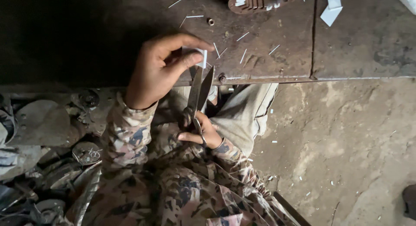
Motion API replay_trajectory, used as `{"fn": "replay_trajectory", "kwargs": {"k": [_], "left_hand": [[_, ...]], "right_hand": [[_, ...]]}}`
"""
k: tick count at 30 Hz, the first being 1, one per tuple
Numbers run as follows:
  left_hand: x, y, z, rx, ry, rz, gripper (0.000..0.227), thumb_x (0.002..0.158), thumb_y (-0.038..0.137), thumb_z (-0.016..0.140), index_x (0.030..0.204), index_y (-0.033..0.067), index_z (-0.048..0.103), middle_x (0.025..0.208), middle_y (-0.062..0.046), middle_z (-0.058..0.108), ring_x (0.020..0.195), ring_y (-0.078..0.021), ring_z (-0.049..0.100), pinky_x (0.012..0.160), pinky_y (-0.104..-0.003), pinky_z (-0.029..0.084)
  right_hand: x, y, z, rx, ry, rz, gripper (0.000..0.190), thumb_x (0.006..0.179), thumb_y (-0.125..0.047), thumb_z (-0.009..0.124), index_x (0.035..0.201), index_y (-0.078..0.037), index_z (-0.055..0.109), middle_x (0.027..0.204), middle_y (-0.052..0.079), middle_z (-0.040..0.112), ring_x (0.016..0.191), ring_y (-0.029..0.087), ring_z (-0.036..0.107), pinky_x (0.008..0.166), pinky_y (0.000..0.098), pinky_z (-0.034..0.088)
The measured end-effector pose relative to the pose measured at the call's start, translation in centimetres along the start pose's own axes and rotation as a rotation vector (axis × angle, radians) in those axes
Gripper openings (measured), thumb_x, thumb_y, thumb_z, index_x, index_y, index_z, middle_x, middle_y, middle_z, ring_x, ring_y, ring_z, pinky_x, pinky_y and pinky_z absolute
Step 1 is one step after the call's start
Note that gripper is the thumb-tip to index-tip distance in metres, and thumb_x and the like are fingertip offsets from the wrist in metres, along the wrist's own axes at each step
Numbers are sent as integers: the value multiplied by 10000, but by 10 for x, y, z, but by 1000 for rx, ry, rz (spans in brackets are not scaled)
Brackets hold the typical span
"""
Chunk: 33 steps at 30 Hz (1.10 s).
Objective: The person cuts small white rectangular pieces with scissors and inserts them into the slots of a brown circular stator-like component. The person repeats this process, cutting and placing pieces into the slots.
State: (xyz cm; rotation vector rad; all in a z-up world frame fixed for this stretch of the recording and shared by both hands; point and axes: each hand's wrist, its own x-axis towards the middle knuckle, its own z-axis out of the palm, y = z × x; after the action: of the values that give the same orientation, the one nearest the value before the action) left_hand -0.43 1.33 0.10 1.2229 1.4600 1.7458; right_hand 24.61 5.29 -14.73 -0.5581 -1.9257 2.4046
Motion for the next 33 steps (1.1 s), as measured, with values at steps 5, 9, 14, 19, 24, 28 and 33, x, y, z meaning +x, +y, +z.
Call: {"fn": "replay_trajectory", "kwargs": {"k": [5,9,14,19,24,28,33], "left_hand": [[-3,6,-1,81,-23,23,153,1006,-20,707,1156,-14,735,1096,-83,711,1007,-146,691,885,-260,553],[-3,6,-1,33,-40,3,162,1022,-35,689,1181,-16,716,1141,-80,696,1046,-135,696,927,-255,566],[-4,5,-3,30,-30,-20,154,1030,-39,682,1179,-19,711,1146,-85,703,1033,-141,703,900,-245,567],[-4,4,-2,18,-31,27,140,1052,-26,680,1190,-17,699,1194,-91,714,1089,-149,729,955,-254,610],[-4,5,0,39,-32,14,156,1038,-26,683,1194,-22,702,1171,-98,717,1072,-154,732,938,-253,611],[-3,5,2,27,-24,8,161,1042,-22,682,1201,-11,702,1163,-89,713,1058,-146,732,925,-248,612],[-4,8,0,76,-7,52,176,1040,-14,703,1216,-1,706,1170,-82,711,1067,-144,720,928,-262,594]], "right_hand": [[3,-10,3,31,2,39,294,944,-124,791,1130,-59,572,952,-51,545,897,73,513,808,242,432],[2,-21,5,26,-5,44,221,974,-92,770,1007,-67,553,907,-45,504,854,70,476,758,256,405],[3,-30,-2,-61,-50,22,197,933,-67,766,965,-60,572,859,-53,519,819,59,478,727,252,416],[3,-23,3,-101,22,-9,229,875,-54,825,891,-52,596,773,-64,512,732,53,465,656,247,412],[4,-27,8,-22,15,36,142,897,-40,771,939,-40,636,830,-51,604,788,68,548,719,258,459],[5,-30,9,48,-24,15,185,913,-51,762,992,-57,595,895,-44,577,855,87,540,766,271,449],[6,-25,7,-23,-15,46,204,892,-36,797,990,-47,619,897,-27,592,849,93,538,759,274,458]]}}
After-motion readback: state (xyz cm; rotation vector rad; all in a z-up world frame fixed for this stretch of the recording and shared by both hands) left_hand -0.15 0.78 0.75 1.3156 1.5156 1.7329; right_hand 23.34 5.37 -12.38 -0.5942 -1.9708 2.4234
